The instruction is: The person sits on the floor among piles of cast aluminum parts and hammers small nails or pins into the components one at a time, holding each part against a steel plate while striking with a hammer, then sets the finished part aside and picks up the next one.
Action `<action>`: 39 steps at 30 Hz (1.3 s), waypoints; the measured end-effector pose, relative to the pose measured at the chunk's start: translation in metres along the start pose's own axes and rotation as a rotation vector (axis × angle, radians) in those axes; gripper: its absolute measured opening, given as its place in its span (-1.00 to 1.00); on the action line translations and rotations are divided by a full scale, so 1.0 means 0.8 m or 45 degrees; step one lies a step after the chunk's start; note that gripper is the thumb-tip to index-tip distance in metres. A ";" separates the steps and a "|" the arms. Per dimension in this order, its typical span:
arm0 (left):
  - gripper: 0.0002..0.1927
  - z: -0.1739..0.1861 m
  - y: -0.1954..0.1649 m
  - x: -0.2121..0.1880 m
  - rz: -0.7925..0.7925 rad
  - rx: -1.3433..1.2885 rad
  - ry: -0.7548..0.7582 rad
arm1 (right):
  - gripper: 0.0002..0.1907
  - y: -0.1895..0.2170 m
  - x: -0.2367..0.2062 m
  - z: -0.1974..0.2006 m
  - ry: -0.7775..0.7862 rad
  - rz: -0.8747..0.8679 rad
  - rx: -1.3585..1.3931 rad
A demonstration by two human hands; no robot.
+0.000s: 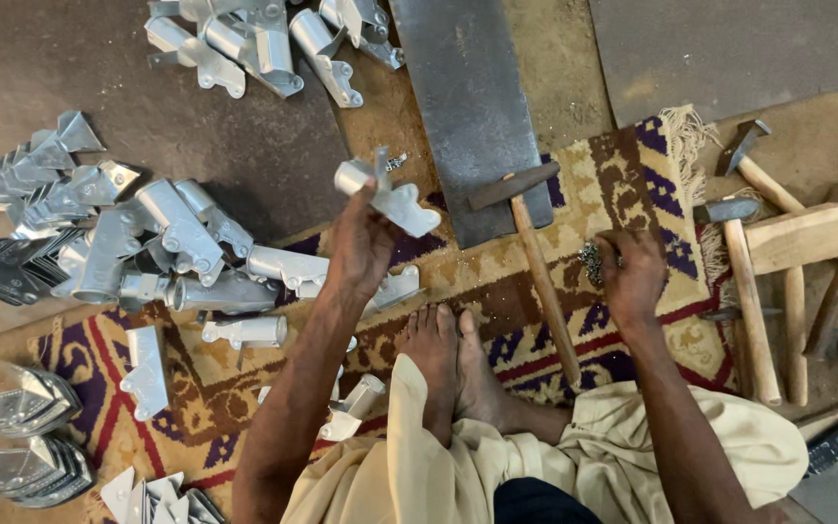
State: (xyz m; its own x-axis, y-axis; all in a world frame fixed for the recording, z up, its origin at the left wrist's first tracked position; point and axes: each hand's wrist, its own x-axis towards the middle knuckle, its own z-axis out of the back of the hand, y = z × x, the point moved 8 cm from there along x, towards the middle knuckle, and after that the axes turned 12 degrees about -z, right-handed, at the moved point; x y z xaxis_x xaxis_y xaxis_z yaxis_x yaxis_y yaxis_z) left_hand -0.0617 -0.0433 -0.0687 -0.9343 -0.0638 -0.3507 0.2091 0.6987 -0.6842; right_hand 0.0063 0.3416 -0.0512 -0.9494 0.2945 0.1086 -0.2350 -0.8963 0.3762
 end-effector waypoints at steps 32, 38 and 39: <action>-0.27 -0.014 -0.017 -0.007 -0.210 0.279 0.026 | -0.06 0.240 -0.009 0.031 0.361 0.021 0.850; -0.17 -0.016 -0.011 -0.007 -0.208 0.349 0.009 | -0.36 0.184 -0.061 0.069 0.070 0.034 0.280; -0.15 -0.020 -0.010 -0.007 -0.230 0.360 0.015 | -0.44 0.159 -0.064 0.052 0.280 -0.238 0.465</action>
State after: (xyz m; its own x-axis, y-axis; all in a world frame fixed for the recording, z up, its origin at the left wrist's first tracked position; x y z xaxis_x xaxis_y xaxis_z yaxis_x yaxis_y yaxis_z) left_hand -0.0626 -0.0367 -0.0508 -0.9664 -0.1597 -0.2012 0.1098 0.4514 -0.8856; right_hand 0.0337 0.2260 0.0293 -0.9286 0.3274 -0.1746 -0.3550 -0.6475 0.6743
